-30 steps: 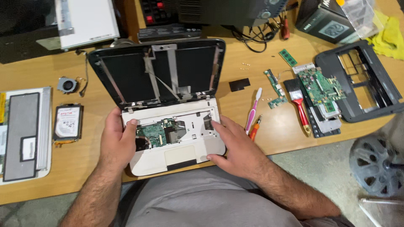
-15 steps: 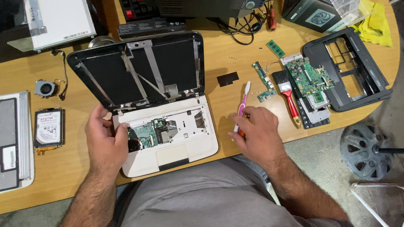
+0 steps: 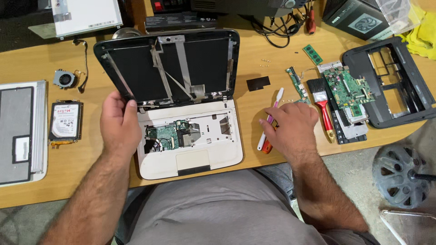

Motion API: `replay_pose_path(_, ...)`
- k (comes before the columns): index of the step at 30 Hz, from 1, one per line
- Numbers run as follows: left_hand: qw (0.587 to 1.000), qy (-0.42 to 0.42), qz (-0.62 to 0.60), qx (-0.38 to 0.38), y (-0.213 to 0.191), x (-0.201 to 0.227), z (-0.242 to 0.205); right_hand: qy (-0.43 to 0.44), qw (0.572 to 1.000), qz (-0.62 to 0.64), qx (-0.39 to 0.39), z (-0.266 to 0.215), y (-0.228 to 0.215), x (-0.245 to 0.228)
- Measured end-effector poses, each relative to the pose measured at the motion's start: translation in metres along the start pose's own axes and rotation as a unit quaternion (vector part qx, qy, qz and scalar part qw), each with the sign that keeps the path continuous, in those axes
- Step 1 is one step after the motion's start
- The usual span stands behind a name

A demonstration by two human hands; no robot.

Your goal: The person aligns and secures a white plastic laptop base onto the main body, connecting internal ribbon cables. They then place a hard drive into the drive bay and use a screwdriver to fasten it in place.

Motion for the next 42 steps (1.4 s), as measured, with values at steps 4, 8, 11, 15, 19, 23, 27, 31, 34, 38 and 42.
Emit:
replay_pose_path(4, 0.999, -0.013, -0.023, 0.038, 0.008, -0.004, 0.007, 0.021, 1.0, -0.014, -0.004, 0.008, 0.008, 0.003)
replay_pose_path(8, 0.998, -0.01, -0.041, 0.053, 0.014, -0.015, 0.018, 0.016, 0.999, 0.023, -0.02, 0.018, 0.003, -0.001)
replay_pose_path(11, 0.997, 0.009, -0.059, 0.057, 0.019, -0.012, 0.024, 0.001, 0.998, 0.041, -0.049, 0.035, -0.014, -0.012)
replay_pose_path(15, 0.997, 0.019, -0.07, 0.026, 0.029, -0.006, 0.038, -0.017, 0.995, 0.042, -0.089, 0.068, -0.025, -0.023)
replay_pose_path(19, 0.998, 0.02, -0.065, -0.006, 0.03, 0.002, 0.048, -0.018, 0.99, 0.013, -0.141, 0.101, -0.023, -0.024)
replay_pose_path(23, 0.997, 0.002, -0.076, -0.032, 0.024, -0.004, 0.052, -0.065, 0.987, 0.069, -0.126, 0.107, -0.006, -0.018)
replay_pose_path(27, 0.994, -0.004, -0.088, -0.07, 0.014, -0.003, 0.049, -0.132, 0.986, 0.082, -0.062, 0.103, -0.012, -0.024)
replay_pose_path(31, 0.994, 0.025, -0.084, -0.068, 0.011, -0.007, 0.05, -0.16, 0.98, 0.114, -0.016, 0.097, -0.014, -0.013)
replay_pose_path(34, 0.995, 0.086, -0.037, -0.017, 0.002, -0.01, 0.049, -0.236, 0.961, 0.143, -0.002, 0.095, -0.029, -0.029)
replay_pose_path(38, 0.976, 0.216, 0.037, -0.012, 0.0, 0.005, 0.049, -0.369, 0.908, 0.152, -0.131, 0.097, -0.054, -0.089)
replay_pose_path(42, 0.873, 0.228, 0.269, -0.338, 0.013, 0.073, 0.058, -0.435, 0.873, 0.034, -0.217, 0.101, -0.016, -0.109)
Point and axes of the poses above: each hand's wrist, its own z-axis towards the middle knuckle, its own y-axis out of the palm, x = y × z, the point moved 3 cm from there along z, towards the middle knuckle, and after that the axes turned 10 degrees about -x, right-handed, at the moved point
